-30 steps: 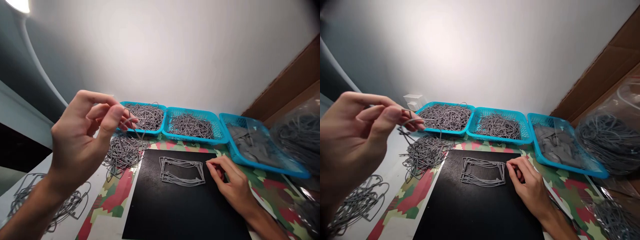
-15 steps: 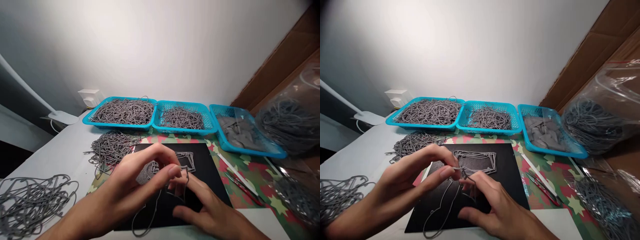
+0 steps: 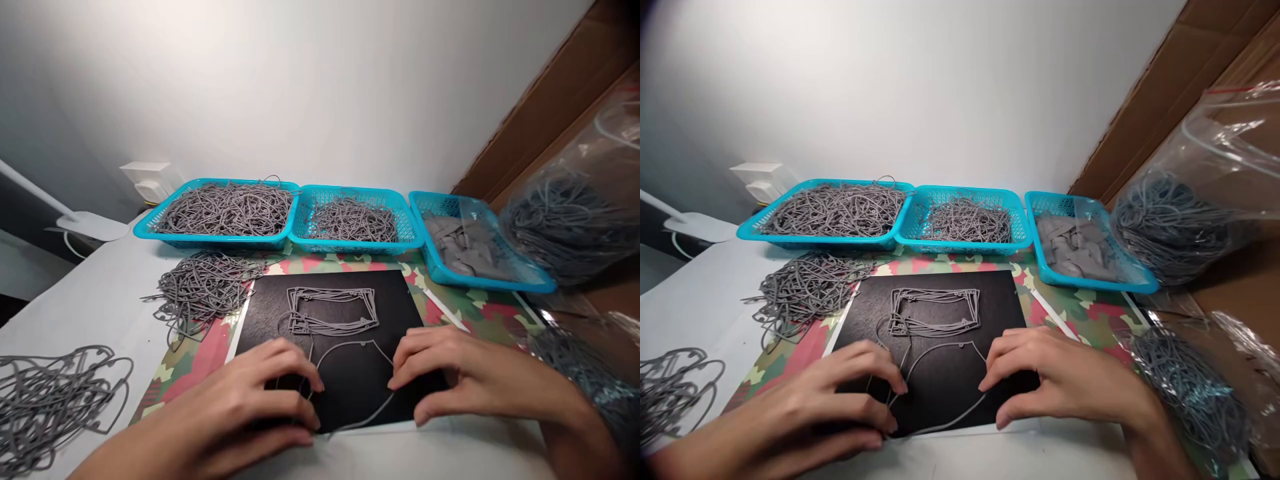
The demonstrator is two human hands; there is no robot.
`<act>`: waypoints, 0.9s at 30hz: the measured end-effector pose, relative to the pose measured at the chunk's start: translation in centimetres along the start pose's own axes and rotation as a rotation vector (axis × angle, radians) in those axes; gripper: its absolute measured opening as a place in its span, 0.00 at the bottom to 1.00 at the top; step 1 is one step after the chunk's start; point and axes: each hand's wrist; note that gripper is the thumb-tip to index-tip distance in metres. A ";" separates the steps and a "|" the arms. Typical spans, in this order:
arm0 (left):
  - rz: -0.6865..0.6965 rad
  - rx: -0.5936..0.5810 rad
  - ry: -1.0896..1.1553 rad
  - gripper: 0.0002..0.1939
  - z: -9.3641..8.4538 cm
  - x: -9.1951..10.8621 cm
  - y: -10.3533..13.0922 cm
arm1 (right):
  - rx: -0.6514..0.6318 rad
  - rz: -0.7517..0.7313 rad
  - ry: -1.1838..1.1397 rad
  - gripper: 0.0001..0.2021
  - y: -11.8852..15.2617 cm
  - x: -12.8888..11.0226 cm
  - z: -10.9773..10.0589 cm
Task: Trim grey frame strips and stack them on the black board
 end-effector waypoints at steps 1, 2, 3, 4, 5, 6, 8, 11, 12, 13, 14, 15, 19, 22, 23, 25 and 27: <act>-0.005 -0.009 0.006 0.13 0.7 -0.1 0.3 | -0.015 0.027 -0.031 0.11 0.1 0.0 0.0; -0.022 0.005 0.017 0.13 1.2 -0.3 0.5 | 0.007 0.056 -0.054 0.08 0.0 0.0 0.1; -0.049 0.038 0.027 0.11 1.7 -0.4 0.6 | 0.062 0.091 -0.058 0.07 -0.1 0.0 0.2; -0.084 0.080 0.026 0.08 2.1 -0.5 0.5 | 0.141 0.127 -0.042 0.10 -0.4 0.1 0.5; -0.121 0.126 0.012 0.07 2.4 -0.7 0.5 | 0.228 0.163 -0.013 0.13 -0.7 0.3 0.7; -0.162 0.168 -0.015 0.07 2.7 -0.8 0.3 | 0.303 0.200 0.022 0.15 -1.1 0.5 1.1; -0.228 0.240 -0.089 0.10 3.4 -1.2 -0.2 | 0.374 0.250 0.061 0.14 -1.9 1.1 1.8; -0.258 0.306 -0.185 0.14 4.5 -1.6 -0.9 | 0.337 0.268 0.070 0.06 -2.6 1.7 2.6; -0.248 0.315 -0.201 0.14 4.8 -1.6 -1.2 | 0.321 0.262 0.079 0.05 -2.7 1.7 2.7; -0.234 0.314 -0.213 0.14 4.9 -1.5 -1.4 | 0.304 0.259 0.089 0.04 -2.7 1.6 2.7; -0.224 0.307 -0.226 0.14 4.8 -1.4 -1.5 | 0.285 0.265 0.097 0.05 -2.7 1.4 2.6; -0.220 0.300 -0.238 0.14 4.6 -1.2 -1.5 | 0.266 0.277 0.099 0.06 -2.6 1.2 2.5; -0.228 0.290 -0.303 0.15 2.4 -1.3 -0.3 | 0.202 0.333 0.106 0.10 -2.3 0.5 1.9; -0.266 0.311 -0.349 0.13 0.9 -2.5 1.8 | 0.176 0.341 0.098 0.09 -2.1 0.5 1.7; -0.311 0.315 -0.362 0.14 0.6 -2.9 2.4 | 0.172 0.340 0.094 0.08 -2.0 0.5 1.6; -0.383 0.328 -0.377 0.15 0.5 -3.1 3.0 | 0.168 0.331 0.092 0.06 -1.9 0.7 1.5; -0.351 0.338 -0.382 0.15 1.1 -2.7 2.7 | 0.154 0.316 0.101 0.07 -1.9 0.8 1.4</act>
Point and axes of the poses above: each hand's wrist, its own y-axis away from the middle knuckle, its own z-axis out of the palm, x = y × z, and after that the axes turned 9 degrees about -y, right-handed
